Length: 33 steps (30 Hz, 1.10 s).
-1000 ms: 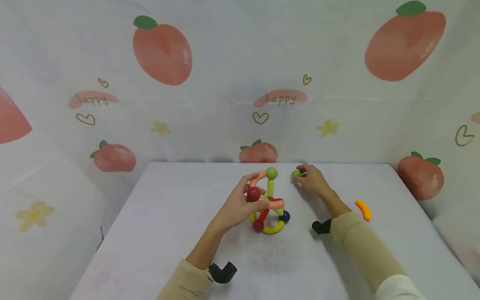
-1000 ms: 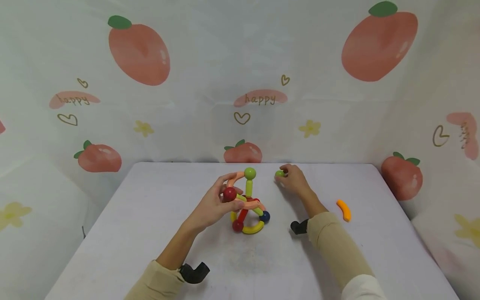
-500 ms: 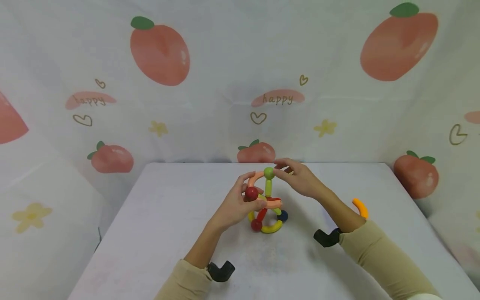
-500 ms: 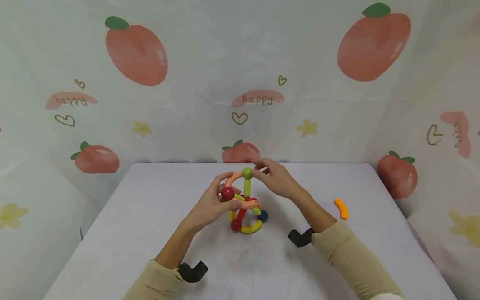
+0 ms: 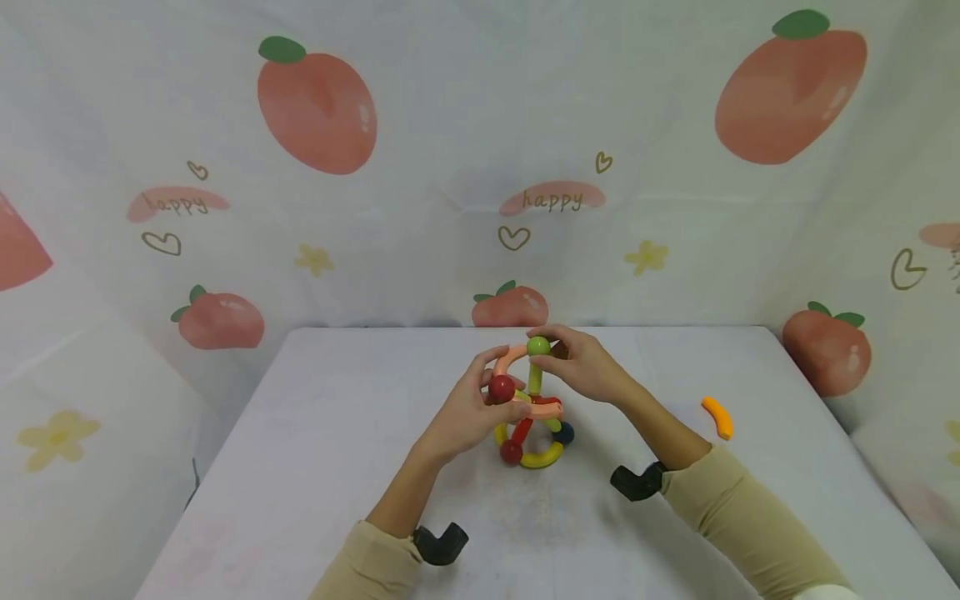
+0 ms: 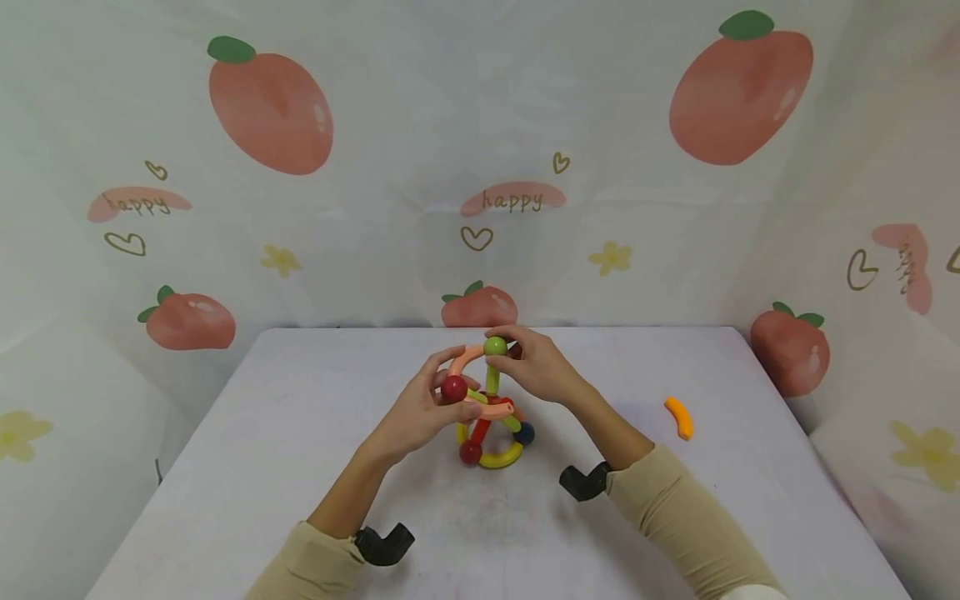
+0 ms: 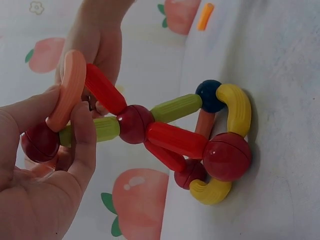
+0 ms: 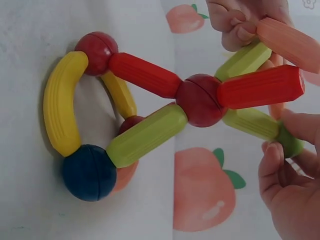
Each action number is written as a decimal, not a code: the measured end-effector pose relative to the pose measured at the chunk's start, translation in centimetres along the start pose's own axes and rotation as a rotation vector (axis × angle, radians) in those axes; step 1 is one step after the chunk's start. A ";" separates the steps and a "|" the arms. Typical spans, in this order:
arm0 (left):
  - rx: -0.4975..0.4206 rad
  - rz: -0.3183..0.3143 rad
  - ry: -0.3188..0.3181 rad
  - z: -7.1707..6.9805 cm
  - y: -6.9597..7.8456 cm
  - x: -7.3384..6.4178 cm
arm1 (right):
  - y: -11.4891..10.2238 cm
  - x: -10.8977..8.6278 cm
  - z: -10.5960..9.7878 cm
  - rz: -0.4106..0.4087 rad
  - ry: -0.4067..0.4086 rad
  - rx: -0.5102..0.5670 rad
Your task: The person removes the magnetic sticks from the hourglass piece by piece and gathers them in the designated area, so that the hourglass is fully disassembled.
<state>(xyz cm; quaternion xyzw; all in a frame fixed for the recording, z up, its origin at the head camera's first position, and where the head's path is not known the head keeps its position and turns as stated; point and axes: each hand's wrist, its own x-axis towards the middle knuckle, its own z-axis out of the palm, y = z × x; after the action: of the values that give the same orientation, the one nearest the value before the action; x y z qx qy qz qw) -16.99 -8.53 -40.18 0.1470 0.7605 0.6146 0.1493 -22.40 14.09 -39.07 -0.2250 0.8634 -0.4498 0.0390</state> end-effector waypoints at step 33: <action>0.023 0.003 0.002 0.0 0.1 -0.3 | 9.1 0.4 -2.2 0.313 0.269 -0.010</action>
<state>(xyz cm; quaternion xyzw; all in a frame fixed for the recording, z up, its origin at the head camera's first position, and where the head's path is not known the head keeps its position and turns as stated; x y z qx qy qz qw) -16.74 -8.62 -40.12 0.1489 0.7674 0.6063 0.1460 -26.60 20.06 -44.96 -0.0260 0.8876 -0.4598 -0.0083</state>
